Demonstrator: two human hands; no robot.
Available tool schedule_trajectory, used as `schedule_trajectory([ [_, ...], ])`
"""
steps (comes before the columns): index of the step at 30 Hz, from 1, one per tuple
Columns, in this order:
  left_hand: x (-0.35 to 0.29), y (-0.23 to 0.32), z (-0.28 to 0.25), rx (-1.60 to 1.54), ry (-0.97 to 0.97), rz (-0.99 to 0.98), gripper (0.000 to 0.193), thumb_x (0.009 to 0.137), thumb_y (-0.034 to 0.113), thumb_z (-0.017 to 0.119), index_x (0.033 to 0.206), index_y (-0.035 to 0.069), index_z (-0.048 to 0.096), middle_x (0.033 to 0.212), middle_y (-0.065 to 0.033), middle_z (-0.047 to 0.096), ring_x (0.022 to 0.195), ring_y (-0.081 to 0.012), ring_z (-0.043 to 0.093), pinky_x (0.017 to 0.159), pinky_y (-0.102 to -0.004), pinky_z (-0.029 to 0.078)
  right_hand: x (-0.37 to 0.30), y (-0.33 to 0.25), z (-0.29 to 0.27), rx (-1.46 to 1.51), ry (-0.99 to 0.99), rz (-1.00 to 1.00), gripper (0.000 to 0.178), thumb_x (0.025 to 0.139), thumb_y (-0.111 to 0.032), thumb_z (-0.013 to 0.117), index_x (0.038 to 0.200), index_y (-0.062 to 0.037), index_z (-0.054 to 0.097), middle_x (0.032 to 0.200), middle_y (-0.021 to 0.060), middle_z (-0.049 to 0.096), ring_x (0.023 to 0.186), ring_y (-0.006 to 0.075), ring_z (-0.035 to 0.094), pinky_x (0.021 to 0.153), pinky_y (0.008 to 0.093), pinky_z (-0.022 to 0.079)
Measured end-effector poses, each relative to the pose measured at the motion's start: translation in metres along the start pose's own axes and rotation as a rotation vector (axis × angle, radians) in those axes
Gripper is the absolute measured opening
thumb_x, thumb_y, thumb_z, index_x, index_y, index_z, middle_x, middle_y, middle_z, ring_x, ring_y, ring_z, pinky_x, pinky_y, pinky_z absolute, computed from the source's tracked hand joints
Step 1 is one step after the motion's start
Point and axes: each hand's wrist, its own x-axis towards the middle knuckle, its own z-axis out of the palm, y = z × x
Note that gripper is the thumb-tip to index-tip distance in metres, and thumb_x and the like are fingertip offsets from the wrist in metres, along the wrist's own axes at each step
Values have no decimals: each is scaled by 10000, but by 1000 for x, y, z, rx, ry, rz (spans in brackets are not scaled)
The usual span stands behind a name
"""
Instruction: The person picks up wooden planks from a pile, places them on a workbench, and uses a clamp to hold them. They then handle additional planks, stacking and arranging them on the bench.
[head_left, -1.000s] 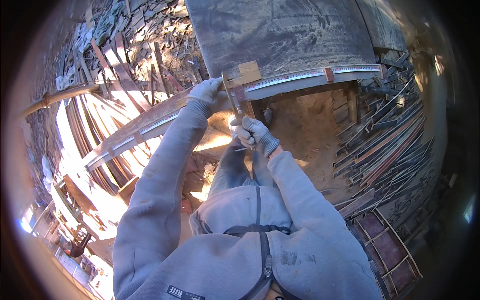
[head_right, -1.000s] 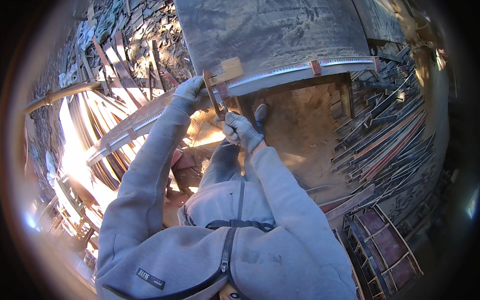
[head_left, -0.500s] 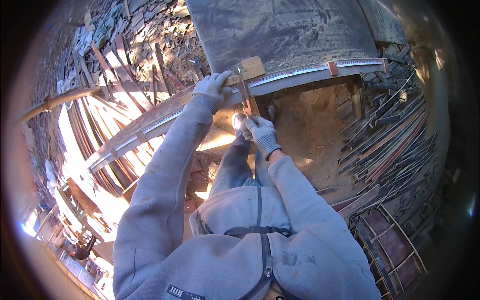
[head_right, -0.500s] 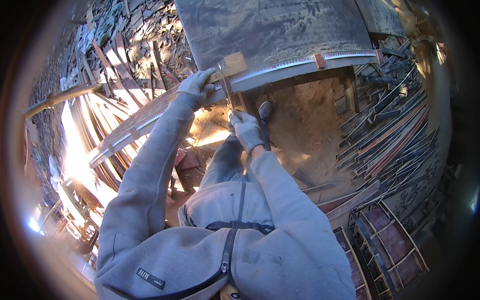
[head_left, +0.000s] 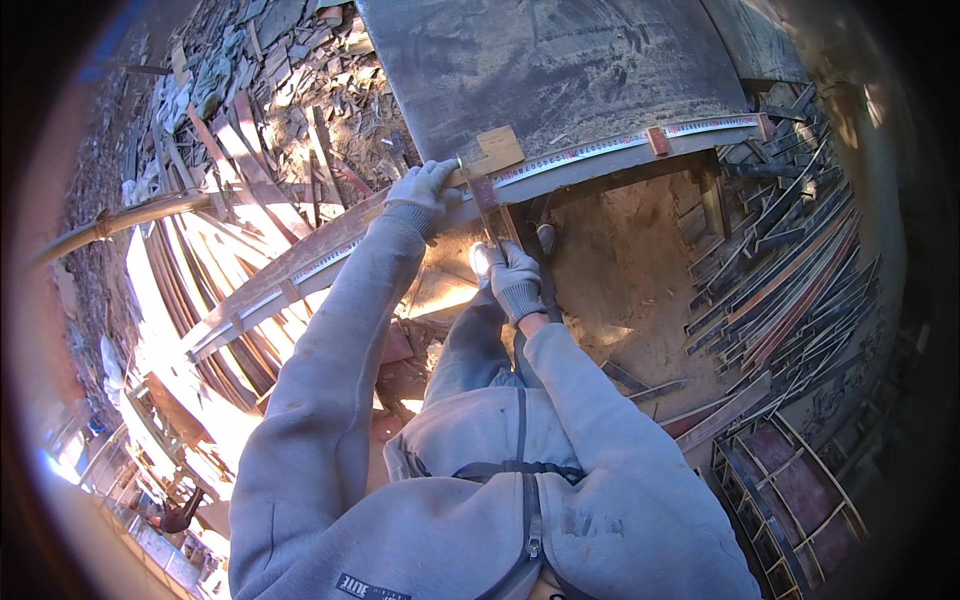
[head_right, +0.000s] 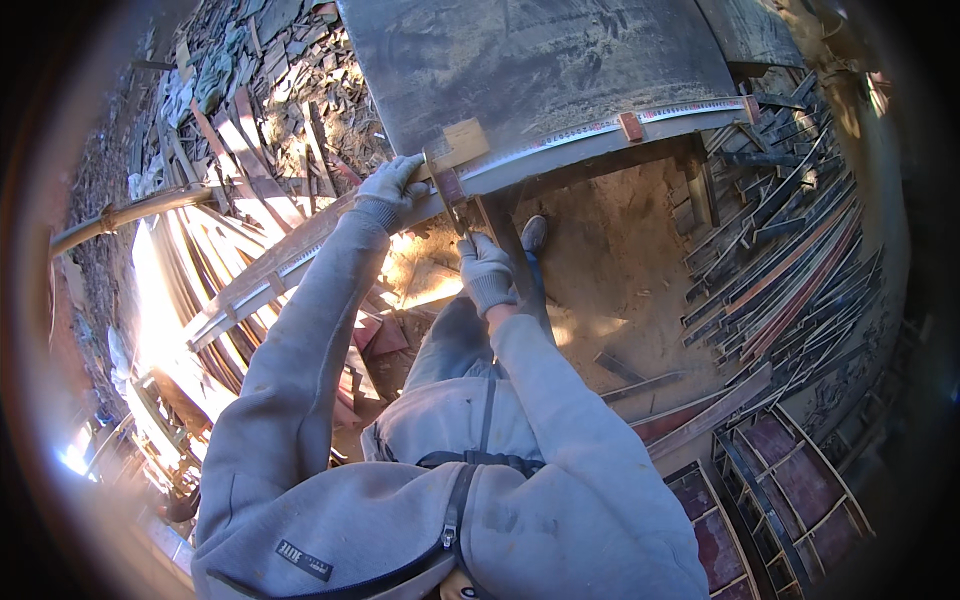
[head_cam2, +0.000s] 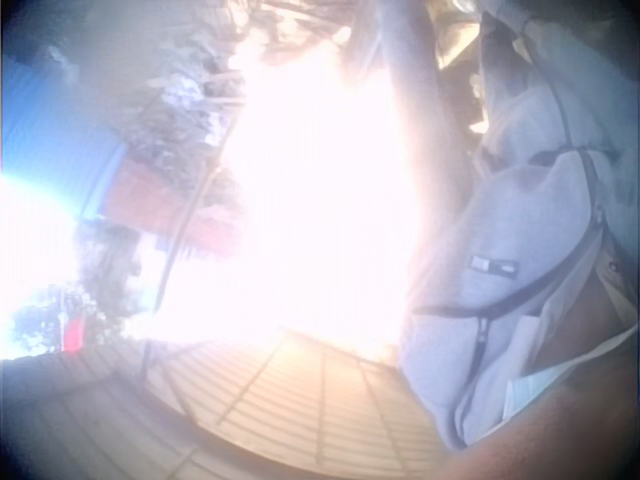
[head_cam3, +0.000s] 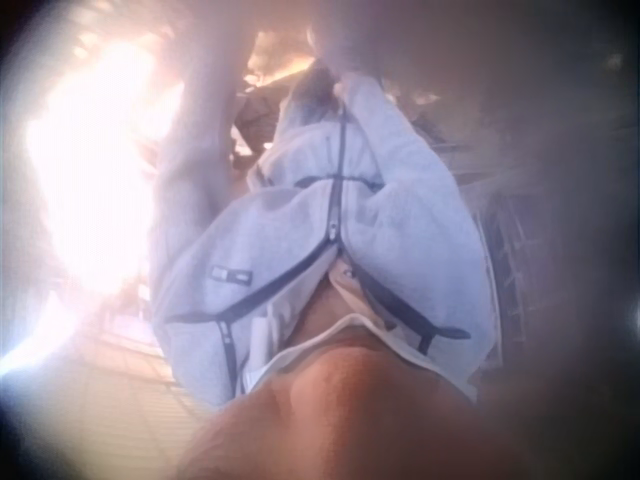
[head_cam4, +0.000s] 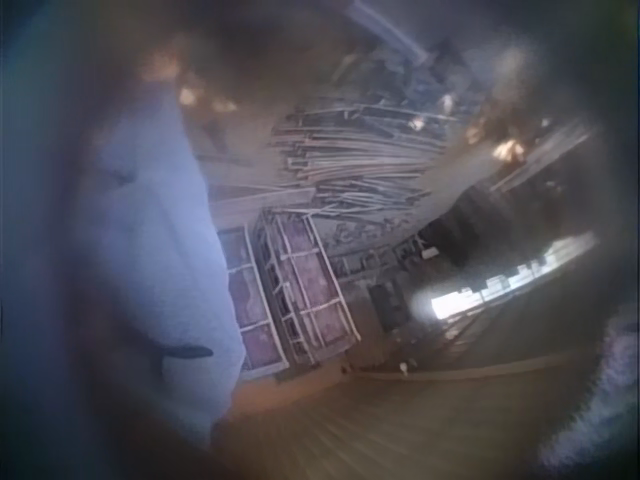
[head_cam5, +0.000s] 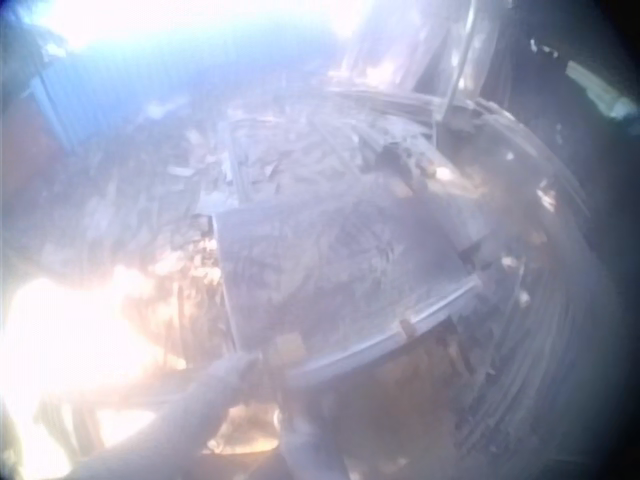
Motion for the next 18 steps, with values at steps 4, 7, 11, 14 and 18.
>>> schedule_trajectory([
  [4,-5,7,-5,-65,10,9,565,936,241,738,1475,175,585,1331,-111,658,1252,-351,617,1127,-452,477,4,18,-9,594,-357,335,268,1077,-267,674,1122,-8,722,748,-3,672,639,99,556,590,289,448],
  [7,-8,12,-9,-64,6,-1,548,936,202,743,1461,168,593,1333,-111,662,1255,-364,616,1124,-454,475,-8,28,-10,490,-211,127,263,1094,-241,633,1194,-17,727,853,40,743,659,115,651,603,267,493],
  [11,-7,16,-12,-40,4,-5,539,938,187,731,1460,176,594,1340,-100,661,1266,-360,612,1131,-448,474,-40,36,2,154,125,-106,274,1115,-245,564,1245,-44,697,986,155,785,705,206,748,586,282,560],
  [14,-8,17,-13,-63,-1,-1,536,942,189,725,1461,177,593,1344,-101,660,1280,-352,606,1135,-444,471,-52,38,0,874,-161,645,287,1114,-253,544,1285,-52,657,942,135,753,724,209,730,575,320,550],
  [18,-6,14,-10,-45,-11,-8,550,934,218,724,1466,200,584,1357,-82,654,1275,-334,606,1125,-447,476,-53,32,-23,1045,-225,600,474,1125,-399,490,1394,-20,582,1128,199,690,940,249,715,769,371,568],
])
